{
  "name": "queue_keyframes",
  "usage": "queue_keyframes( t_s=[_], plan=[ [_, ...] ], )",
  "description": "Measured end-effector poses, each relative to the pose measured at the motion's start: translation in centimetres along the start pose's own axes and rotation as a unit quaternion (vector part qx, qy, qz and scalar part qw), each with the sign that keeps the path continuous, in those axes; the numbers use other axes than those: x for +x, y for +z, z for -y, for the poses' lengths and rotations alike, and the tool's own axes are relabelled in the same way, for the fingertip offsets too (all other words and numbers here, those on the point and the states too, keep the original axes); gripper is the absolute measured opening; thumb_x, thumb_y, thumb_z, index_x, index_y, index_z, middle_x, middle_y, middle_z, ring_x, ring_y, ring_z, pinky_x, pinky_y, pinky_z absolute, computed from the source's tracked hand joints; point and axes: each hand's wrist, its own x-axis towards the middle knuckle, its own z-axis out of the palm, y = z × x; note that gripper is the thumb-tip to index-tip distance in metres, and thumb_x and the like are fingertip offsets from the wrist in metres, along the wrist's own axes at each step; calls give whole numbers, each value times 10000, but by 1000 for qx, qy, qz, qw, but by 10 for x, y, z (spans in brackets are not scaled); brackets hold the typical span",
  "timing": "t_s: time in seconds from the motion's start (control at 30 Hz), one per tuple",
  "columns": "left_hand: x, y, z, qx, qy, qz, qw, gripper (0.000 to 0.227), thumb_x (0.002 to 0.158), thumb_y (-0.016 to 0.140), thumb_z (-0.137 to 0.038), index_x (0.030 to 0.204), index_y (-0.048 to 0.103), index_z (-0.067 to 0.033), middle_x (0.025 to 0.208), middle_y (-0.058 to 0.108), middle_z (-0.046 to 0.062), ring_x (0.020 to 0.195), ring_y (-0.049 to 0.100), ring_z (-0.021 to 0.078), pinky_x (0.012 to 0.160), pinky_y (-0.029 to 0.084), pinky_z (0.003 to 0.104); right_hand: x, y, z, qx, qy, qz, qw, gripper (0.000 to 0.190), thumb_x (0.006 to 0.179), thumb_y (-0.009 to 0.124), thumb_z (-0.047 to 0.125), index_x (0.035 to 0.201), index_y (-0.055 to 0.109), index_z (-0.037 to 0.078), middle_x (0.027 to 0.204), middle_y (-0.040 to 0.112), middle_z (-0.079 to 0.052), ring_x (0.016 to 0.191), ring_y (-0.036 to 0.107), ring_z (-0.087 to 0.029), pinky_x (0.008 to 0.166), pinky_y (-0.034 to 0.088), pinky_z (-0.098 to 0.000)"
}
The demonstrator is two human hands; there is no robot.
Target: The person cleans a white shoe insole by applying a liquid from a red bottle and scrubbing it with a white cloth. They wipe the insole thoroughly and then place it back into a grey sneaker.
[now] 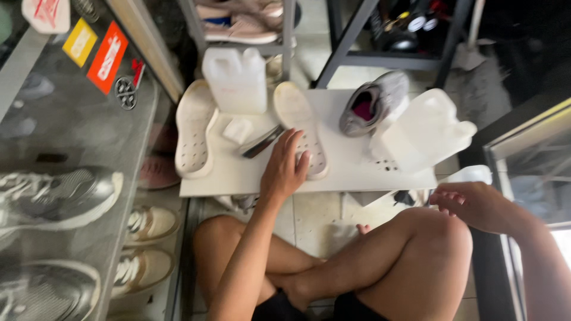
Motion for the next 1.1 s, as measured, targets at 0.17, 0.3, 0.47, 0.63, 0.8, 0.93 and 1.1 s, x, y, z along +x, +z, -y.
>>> queue_keyframes(
  t_s=[0.17, 0.3, 0.47, 0.63, 0.8, 0.93, 1.1],
  plan=[
    [6, -10, 2, -62, -20, -54, 996, 289, 981, 345, -119, 1196, 478, 21, 1180, 533, 163, 1108, 513, 306, 952, 447, 396, 13, -1, 96, 120, -326, -25, 938, 178, 839, 582, 203, 865, 729, 106, 684, 764, 24, 594, 738, -67, 538, 524, -219],
    [0, -10, 8, -64, -73, -31, 995, 281, 941, 395, -80, 1199, 508, -80, 1113, 537, 109, 1089, 560, 305, 943, 452, 412, 64, 37, 161, 102, -433, -129, 886, 180, 834, 622, 102, 1002, 667, 54, 918, 688, -136, 845, 678, -304, 643, 553, -375],
    [4, -11, 14, -70, -71, -8, 995, 310, 900, 431, -46, 1194, 516, -95, 1119, 533, 112, 1072, 571, 309, 924, 467, 421, 108, 77, 186, 5, -471, -197, 860, 218, 802, 687, 152, 1006, 670, 76, 923, 670, -84, 830, 678, -255, 670, 565, -336],
    [4, -3, 17, -50, -14, -18, 998, 333, 822, 508, -15, 1152, 538, -40, 1083, 528, 163, 1030, 564, 372, 895, 457, 462, 80, 61, 172, 87, -469, -241, 845, 133, 831, 654, 78, 960, 678, 62, 870, 660, -115, 794, 674, -298, 679, 562, -363],
    [4, -1, 15, -24, -3, -15, 1000, 264, 874, 523, -84, 1131, 575, -53, 1105, 530, 157, 1011, 583, 332, 874, 478, 434, 44, -1, 73, 243, -395, -369, 806, 174, 799, 689, 55, 971, 701, 77, 955, 663, -118, 825, 675, -271, 701, 554, -325],
    [2, 3, 17, -12, -28, -20, 999, 229, 888, 538, -126, 1102, 609, -86, 1134, 548, 153, 999, 599, 317, 865, 486, 416, 13, -43, 7, 205, -253, -488, 809, 132, 879, 688, 1, 1007, 698, 29, 1034, 637, -135, 789, 668, -205, 664, 533, -256],
    [3, 3, 12, 5, -47, -1, 999, 217, 906, 533, -152, 1099, 614, -92, 1153, 552, 140, 1006, 606, 304, 863, 493, 409, 5, -54, 11, 180, -242, -455, 838, 193, 825, 671, -18, 1007, 714, 27, 885, 663, -178, 764, 675, -278, 675, 551, -330]
  ],
)
